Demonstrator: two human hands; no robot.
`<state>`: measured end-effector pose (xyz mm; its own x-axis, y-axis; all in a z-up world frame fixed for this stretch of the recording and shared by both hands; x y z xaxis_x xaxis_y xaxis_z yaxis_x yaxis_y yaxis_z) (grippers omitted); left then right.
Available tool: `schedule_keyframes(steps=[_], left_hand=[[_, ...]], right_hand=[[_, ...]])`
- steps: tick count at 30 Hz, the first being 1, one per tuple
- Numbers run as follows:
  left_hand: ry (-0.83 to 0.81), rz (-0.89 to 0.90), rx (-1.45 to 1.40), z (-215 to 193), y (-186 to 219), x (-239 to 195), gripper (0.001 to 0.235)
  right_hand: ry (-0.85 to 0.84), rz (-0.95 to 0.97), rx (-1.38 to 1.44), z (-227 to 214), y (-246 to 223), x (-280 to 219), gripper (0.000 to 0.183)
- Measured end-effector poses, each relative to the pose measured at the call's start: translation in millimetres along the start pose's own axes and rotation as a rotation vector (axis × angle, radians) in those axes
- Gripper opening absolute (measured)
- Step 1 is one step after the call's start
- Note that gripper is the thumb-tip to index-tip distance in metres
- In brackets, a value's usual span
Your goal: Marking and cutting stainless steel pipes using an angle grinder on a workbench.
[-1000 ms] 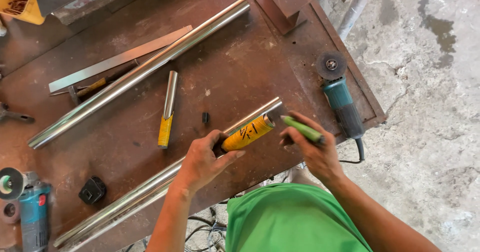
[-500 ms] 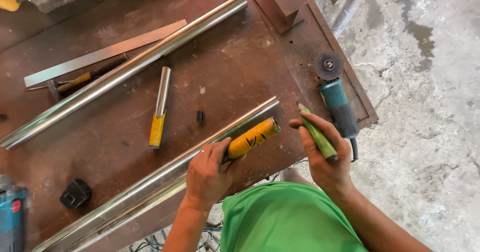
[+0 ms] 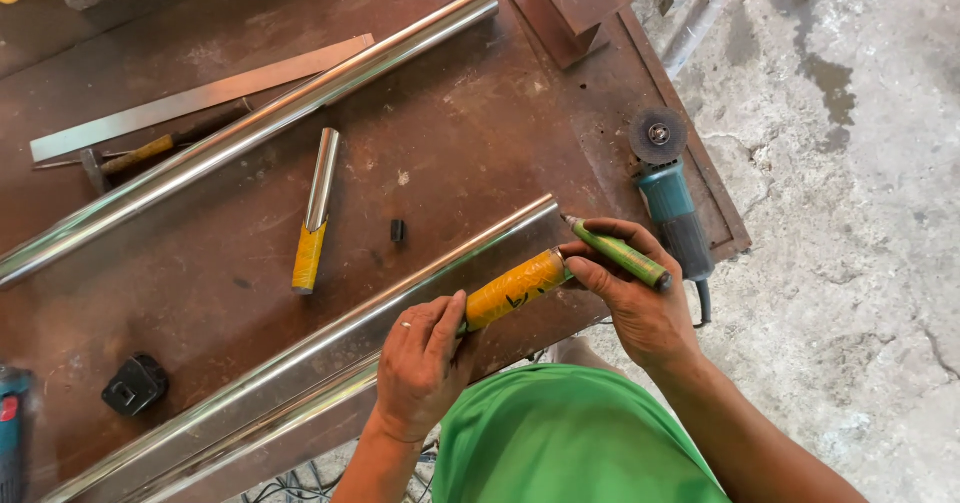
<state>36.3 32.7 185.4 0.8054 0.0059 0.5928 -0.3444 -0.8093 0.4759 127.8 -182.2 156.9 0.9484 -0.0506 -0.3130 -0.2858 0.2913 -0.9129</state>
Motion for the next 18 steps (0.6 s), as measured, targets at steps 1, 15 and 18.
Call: schedule_keyframes(steps=[1,15,18], left_hand=[[0.0,-0.002,0.001,-0.4,-0.3,0.0,0.06],[0.027,-0.017,-0.017,-1.7,-2.7,1.3,0.06],[0.007,-0.038,-0.019,-0.7,-3.9,-0.8,0.061]], right_hand=[[-0.001,0.002,-0.001,0.5,0.5,0.2,0.047],[-0.011,0.013,-0.008,1.4,0.2,3.8,0.047],[-0.015,0.0,-0.023,1.0,-0.5,3.1,0.047]])
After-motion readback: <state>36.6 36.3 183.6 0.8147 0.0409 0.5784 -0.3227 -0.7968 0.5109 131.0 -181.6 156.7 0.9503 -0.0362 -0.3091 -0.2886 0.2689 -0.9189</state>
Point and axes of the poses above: each hand's wrist, its own x-axis towards the middle knuckle, its own z-axis out of the palm, y = z × x, the point moved 9 cm from there along x, towards the middle knuckle, and after that the axes turned 9 degrees about y, right-handed, at the moved point
